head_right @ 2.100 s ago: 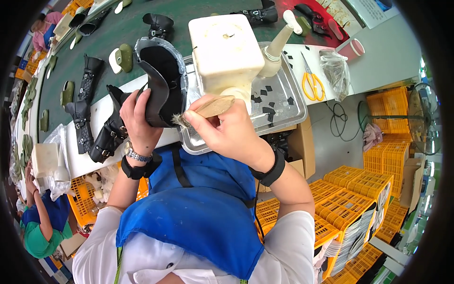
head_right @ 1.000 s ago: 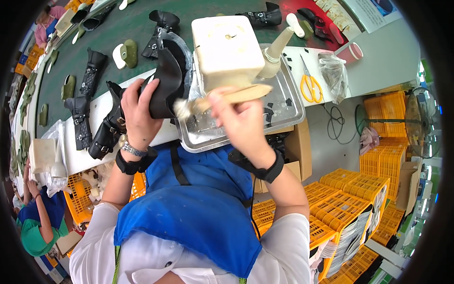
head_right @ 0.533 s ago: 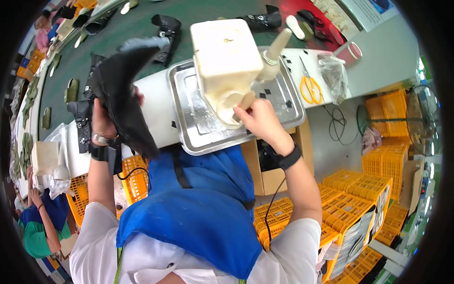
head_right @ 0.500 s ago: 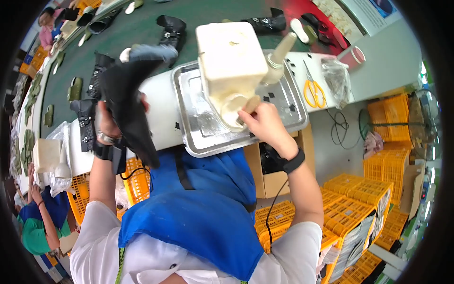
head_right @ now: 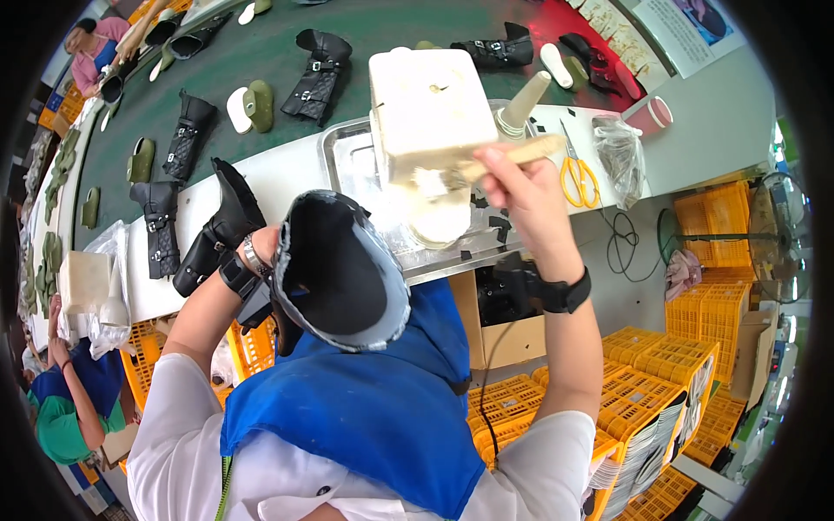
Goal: Trim and apply adhesive to boot components on an assembly line.
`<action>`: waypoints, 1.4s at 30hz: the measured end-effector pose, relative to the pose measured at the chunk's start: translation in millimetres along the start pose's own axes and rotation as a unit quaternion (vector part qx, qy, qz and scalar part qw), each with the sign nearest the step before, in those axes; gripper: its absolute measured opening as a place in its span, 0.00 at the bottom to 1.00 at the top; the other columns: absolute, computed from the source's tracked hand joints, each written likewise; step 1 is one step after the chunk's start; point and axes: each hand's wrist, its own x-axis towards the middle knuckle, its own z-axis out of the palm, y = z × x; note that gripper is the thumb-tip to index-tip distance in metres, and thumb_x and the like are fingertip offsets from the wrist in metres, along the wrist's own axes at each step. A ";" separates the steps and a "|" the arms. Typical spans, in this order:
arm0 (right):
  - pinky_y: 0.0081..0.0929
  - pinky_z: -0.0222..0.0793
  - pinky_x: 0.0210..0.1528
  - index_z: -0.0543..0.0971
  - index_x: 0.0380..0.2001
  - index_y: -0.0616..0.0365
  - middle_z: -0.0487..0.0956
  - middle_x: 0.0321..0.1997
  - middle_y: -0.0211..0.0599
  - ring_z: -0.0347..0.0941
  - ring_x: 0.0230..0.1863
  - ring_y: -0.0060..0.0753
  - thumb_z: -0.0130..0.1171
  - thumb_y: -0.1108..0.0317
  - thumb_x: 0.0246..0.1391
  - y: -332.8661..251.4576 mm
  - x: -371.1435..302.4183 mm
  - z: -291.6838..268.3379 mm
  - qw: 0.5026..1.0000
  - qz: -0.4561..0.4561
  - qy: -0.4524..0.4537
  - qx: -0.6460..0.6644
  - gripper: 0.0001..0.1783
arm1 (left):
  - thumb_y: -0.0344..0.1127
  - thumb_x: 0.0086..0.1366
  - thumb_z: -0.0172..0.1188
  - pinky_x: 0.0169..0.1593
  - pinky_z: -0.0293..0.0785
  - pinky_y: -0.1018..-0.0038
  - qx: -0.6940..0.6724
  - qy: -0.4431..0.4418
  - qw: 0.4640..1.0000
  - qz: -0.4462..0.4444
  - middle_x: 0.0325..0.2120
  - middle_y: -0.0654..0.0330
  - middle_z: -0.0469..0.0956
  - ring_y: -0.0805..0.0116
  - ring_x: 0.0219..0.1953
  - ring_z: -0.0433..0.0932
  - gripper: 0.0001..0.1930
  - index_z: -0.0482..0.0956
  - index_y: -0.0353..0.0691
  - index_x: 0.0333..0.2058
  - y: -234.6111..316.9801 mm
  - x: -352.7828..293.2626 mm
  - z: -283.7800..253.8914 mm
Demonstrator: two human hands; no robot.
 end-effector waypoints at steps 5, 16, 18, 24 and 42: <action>0.09 0.58 0.21 0.76 0.32 0.63 0.72 0.20 0.25 0.64 0.19 0.12 0.56 0.66 0.52 -24.1 -4.1 39.2 0.994 -0.077 -0.077 -0.024 0.10 | 0.62 0.45 0.62 0.53 0.63 0.73 -0.072 -0.084 0.992 -0.068 0.49 0.57 0.68 0.71 0.49 0.67 0.47 0.59 0.31 0.54 -4.4 18.4 10.0; 0.33 0.64 0.21 0.75 0.21 0.63 0.73 0.16 0.45 0.70 0.18 0.46 0.56 0.70 0.44 -31.3 -17.2 60.2 0.907 -0.247 -0.128 -0.316 0.07 | 0.58 0.45 0.65 0.48 0.67 0.77 0.032 -0.029 0.989 -0.142 0.42 0.59 0.72 0.74 0.43 0.71 0.42 0.64 0.29 0.50 30.3 18.3 36.1; 0.34 0.64 0.22 0.74 0.19 0.63 0.72 0.15 0.45 0.70 0.19 0.47 0.56 0.70 0.44 -36.9 -15.6 60.2 0.891 -0.236 -0.134 -0.365 0.08 | 0.57 0.45 0.65 0.47 0.67 0.78 0.053 -0.022 0.987 -0.148 0.41 0.59 0.74 0.75 0.41 0.72 0.40 0.66 0.29 0.48 38.1 19.4 41.5; 0.39 0.65 0.24 0.72 0.14 0.65 0.71 0.14 0.49 0.70 0.21 0.52 0.55 0.67 0.43 -42.2 -8.6 62.4 0.851 -0.205 -0.170 -0.453 0.12 | 0.51 0.49 0.64 0.46 0.67 0.79 0.117 0.003 0.983 -0.142 0.38 0.61 0.74 0.76 0.39 0.72 0.34 0.68 0.29 0.45 43.3 18.0 49.8; 0.33 0.65 0.24 0.75 0.19 0.67 0.73 0.16 0.50 0.71 0.20 0.48 0.55 0.68 0.45 -39.1 -3.4 60.8 0.900 -0.162 -0.163 -0.370 0.11 | 0.41 0.55 0.61 0.47 0.66 0.78 0.206 0.057 0.970 -0.117 0.39 0.60 0.74 0.76 0.41 0.70 0.25 0.69 0.30 0.47 53.3 7.8 61.2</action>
